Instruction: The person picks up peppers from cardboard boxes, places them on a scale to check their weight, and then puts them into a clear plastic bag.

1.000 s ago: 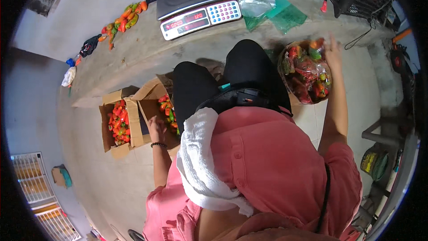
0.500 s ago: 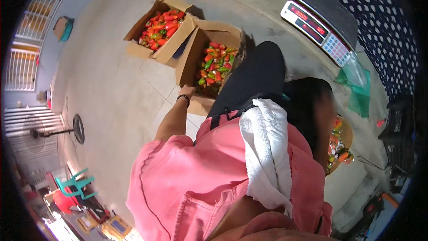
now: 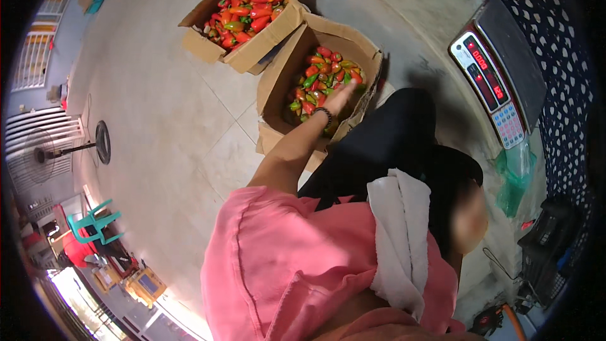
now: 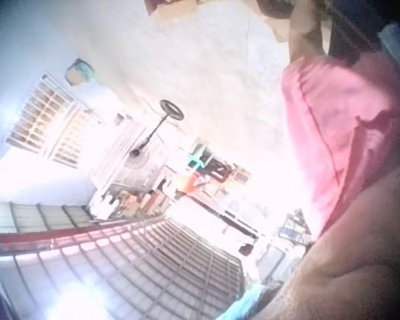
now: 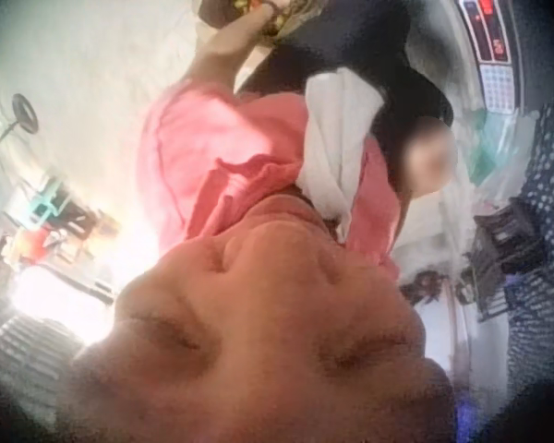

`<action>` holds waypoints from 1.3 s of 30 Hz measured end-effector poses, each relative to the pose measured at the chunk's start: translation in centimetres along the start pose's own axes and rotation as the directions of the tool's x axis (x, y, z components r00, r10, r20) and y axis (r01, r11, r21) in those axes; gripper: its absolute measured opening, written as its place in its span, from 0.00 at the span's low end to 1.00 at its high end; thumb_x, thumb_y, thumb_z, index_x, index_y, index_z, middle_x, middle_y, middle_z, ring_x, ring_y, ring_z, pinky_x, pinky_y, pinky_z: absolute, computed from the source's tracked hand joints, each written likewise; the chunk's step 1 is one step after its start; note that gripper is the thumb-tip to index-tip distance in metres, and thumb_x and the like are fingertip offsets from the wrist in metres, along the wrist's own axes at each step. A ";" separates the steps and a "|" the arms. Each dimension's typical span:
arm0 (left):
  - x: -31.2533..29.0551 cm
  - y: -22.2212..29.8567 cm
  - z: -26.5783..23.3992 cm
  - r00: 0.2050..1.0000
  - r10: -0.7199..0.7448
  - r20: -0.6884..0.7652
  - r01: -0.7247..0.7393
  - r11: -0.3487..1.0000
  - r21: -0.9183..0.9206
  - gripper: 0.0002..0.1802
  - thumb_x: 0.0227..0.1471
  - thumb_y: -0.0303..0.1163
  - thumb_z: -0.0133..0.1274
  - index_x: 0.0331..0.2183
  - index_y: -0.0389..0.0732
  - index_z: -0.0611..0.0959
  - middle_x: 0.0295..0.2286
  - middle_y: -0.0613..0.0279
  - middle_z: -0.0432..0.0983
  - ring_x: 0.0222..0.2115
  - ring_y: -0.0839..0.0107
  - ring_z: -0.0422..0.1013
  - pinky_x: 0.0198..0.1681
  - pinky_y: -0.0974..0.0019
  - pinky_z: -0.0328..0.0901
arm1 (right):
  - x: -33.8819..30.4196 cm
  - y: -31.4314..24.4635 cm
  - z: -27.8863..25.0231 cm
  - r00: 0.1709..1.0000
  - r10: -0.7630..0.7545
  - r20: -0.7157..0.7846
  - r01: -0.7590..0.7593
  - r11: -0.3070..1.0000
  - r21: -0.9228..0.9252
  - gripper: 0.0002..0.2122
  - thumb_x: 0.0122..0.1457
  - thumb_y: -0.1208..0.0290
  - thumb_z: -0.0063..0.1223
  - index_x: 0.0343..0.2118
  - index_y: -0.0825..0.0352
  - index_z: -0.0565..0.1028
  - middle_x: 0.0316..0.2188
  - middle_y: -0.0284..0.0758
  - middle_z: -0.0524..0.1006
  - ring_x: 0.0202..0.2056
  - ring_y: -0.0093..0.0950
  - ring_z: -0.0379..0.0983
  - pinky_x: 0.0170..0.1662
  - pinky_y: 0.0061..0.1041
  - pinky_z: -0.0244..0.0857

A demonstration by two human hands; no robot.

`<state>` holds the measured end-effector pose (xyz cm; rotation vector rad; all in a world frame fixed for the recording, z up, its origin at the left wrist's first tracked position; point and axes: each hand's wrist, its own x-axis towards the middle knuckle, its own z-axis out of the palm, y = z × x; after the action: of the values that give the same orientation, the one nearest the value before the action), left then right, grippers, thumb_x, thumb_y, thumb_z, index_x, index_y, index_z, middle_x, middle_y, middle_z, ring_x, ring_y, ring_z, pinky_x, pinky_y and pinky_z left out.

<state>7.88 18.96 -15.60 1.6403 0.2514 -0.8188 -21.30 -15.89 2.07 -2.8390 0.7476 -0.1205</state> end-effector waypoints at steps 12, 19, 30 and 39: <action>-3.6 1.9 3.6 0.971 -0.058 0.233 0.016 0.984 0.179 0.35 0.56 0.57 0.29 0.53 0.38 0.65 0.52 0.52 0.61 0.53 0.61 0.58 0.55 0.67 0.51 | 1.1 -0.2 0.7 0.999 0.037 0.007 -0.037 0.999 0.006 0.20 0.56 0.62 0.46 0.52 0.59 0.65 0.54 0.48 0.58 0.54 0.47 0.54 0.55 0.40 0.46; -0.9 -2.6 -1.1 0.770 -0.246 0.589 0.278 0.960 0.038 0.37 0.55 0.58 0.31 0.53 0.37 0.64 0.52 0.55 0.61 0.54 0.66 0.55 0.56 0.68 0.49 | 1.8 -0.1 0.7 1.000 0.007 0.009 -0.008 0.999 0.053 0.20 0.56 0.63 0.46 0.51 0.64 0.66 0.54 0.50 0.58 0.54 0.48 0.54 0.55 0.41 0.47; 12.5 -1.7 -10.6 0.932 -0.189 -0.310 0.359 0.357 0.862 0.45 0.40 0.47 0.58 0.57 0.61 0.52 0.59 0.56 0.39 0.57 0.51 0.48 0.52 0.46 0.55 | 1.4 2.2 1.0 0.978 0.080 0.195 -0.078 0.997 -0.021 0.23 0.59 0.60 0.38 0.54 0.69 0.60 0.54 0.49 0.56 0.57 0.44 0.49 0.59 0.40 0.39; 21.1 -5.2 -10.4 0.959 -0.173 -0.226 0.263 0.237 0.935 0.55 0.36 0.52 0.60 0.58 0.62 0.42 0.60 0.63 0.39 0.56 0.52 0.53 0.52 0.50 0.58 | 4.1 1.7 0.6 0.912 0.186 0.366 -0.222 0.973 0.058 0.28 0.59 0.50 0.36 0.55 0.68 0.56 0.56 0.45 0.52 0.58 0.41 0.45 0.59 0.43 0.37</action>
<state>24.05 24.25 -32.66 2.8911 -0.0208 -1.2624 -18.45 -19.31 1.19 -2.5609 0.9157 0.3731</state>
